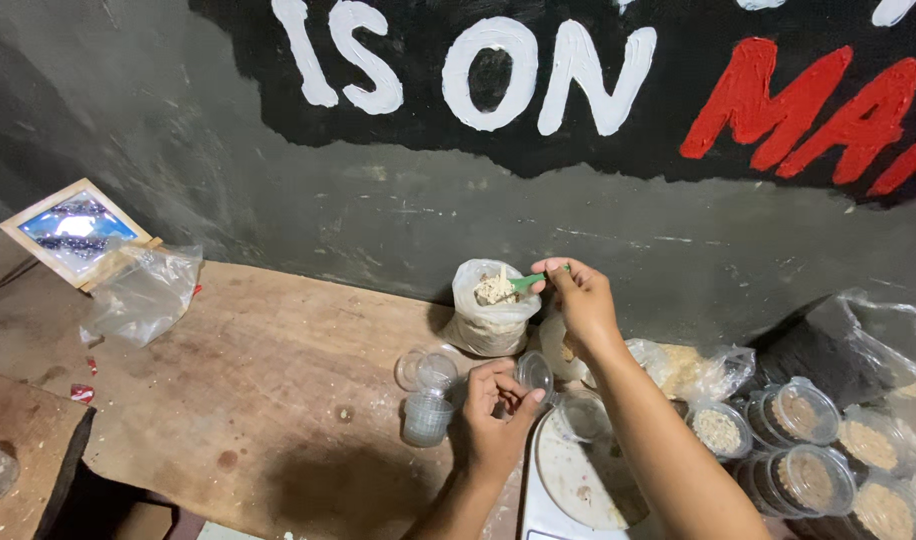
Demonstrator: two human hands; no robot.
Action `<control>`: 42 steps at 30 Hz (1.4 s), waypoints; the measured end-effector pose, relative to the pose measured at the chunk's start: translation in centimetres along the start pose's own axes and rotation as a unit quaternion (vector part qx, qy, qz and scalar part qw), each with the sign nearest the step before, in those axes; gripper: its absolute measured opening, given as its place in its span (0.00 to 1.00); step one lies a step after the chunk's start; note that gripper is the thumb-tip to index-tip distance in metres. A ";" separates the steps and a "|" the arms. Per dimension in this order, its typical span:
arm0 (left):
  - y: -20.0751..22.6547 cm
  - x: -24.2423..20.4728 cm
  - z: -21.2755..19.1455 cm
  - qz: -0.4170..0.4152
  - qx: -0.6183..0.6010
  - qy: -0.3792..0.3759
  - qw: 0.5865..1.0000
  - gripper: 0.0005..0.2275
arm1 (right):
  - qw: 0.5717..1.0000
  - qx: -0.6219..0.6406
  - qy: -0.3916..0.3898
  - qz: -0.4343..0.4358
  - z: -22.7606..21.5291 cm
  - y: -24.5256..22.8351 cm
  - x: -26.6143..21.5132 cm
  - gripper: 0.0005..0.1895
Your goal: The person uses a small green spoon to transfer grains from a plastic bag onto a digital scale to weigh them, then pours the measured grains into small plastic cups.
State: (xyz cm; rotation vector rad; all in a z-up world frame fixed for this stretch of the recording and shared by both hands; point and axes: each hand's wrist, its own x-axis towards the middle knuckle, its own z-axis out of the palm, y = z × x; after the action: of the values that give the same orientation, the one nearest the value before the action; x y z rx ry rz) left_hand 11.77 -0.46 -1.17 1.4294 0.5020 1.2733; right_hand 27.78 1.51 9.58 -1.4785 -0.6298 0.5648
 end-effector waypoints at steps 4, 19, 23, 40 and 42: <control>-0.4 -0.4 0.2 -0.016 -0.017 0.018 1.000 0.18 | 1.000 -0.004 0.011 0.010 -0.4 -0.8 -0.6 0.12; 0.9 -0.5 -0.5 0.025 0.098 -0.016 0.995 0.16 | 0.997 0.055 0.040 -0.047 -3.4 -0.1 -0.5 0.12; 0.2 -0.8 -0.1 0.033 0.029 -0.005 0.999 0.15 | 0.996 0.046 0.066 -0.031 -4.7 -1.1 -2.4 0.12; -0.9 -2.0 0.4 0.041 -0.016 -0.002 0.999 0.14 | 0.992 -0.043 0.114 0.004 -12.6 4.9 -14.7 0.16; -1.0 -2.2 0.3 0.033 -0.013 -0.004 0.999 0.14 | 0.988 -0.095 0.111 -0.040 -13.6 6.8 -15.3 0.14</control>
State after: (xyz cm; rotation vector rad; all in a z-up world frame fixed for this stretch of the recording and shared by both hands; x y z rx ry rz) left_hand 11.63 -2.18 -2.88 1.4392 0.4348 1.3209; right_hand 26.37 -18.78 2.32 -1.6601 -0.5758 0.2771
